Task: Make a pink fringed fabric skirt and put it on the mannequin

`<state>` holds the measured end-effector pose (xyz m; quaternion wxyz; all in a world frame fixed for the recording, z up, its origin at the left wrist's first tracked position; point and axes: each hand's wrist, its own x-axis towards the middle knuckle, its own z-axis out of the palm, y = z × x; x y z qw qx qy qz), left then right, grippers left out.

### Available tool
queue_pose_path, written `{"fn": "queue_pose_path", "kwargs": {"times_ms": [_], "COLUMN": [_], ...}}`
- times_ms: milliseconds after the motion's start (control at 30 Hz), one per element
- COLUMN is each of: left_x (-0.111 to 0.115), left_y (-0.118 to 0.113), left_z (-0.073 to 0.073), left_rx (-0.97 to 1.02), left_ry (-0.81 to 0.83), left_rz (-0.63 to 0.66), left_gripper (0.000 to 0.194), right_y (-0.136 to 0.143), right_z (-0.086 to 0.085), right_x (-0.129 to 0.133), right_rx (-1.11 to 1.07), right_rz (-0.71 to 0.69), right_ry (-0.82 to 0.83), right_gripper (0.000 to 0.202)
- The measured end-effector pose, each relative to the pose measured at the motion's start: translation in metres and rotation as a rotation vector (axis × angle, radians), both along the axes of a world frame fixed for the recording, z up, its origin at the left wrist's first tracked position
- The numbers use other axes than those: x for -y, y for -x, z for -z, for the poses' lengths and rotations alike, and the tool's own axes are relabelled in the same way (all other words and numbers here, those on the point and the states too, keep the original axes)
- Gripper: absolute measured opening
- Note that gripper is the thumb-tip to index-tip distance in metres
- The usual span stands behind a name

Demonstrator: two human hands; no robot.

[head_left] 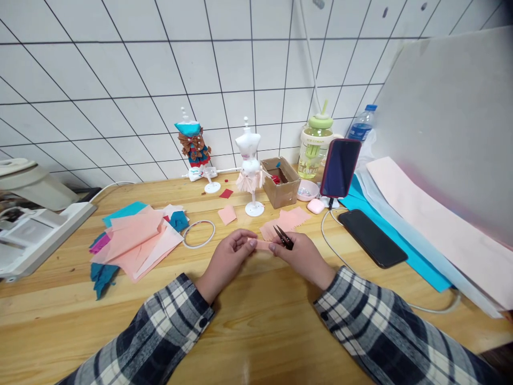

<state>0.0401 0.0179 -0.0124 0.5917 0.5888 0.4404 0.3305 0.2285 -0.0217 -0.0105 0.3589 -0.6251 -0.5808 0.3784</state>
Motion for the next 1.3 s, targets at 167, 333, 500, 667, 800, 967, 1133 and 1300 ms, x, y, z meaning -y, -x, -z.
{"fn": "queue_pose_path", "kwargs": {"times_ms": [167,333,500,667,800,967,1133,1300], "left_x": [0.012,0.017,0.016,0.018,0.018,0.016,0.015,0.015], "left_y": [-0.009,-0.013,-0.012,-0.014,-0.015,-0.014,-0.013,-0.013], "left_z": [0.000,0.005,0.000,-0.005,-0.004,-0.001,0.001,0.002], "left_rx": [0.231,0.248,0.139,0.057,0.073,0.090,0.070,0.143], "left_ry": [0.229,0.267,0.223,0.181,0.186,0.191,0.233,0.288], "left_rz": [-0.029,-0.055,-0.025,0.003,-0.020,0.000,0.018,-0.015], "left_gripper": [0.035,0.025,0.024,0.025,0.024,0.025,0.026,0.024], "right_y": [0.005,0.013,0.013,0.009,0.007,0.006,0.007,0.011], "right_z": [0.003,0.003,0.001,0.003,0.004,0.004,0.002,0.004], "right_x": [0.003,0.006,0.006,0.004,0.003,0.003,0.003,0.006], "right_rx": [-0.157,-0.200,-0.212,-0.122,-0.087,-0.078,-0.110,-0.243], "right_rz": [0.084,0.049,0.012,0.019,-0.017,0.005,0.018,0.061], "right_ry": [-0.050,-0.053,-0.013,-0.033,-0.041,-0.052,-0.065,-0.059], "right_gripper": [0.024,0.024,0.024,0.019,0.019,0.018,0.017,0.025]}}
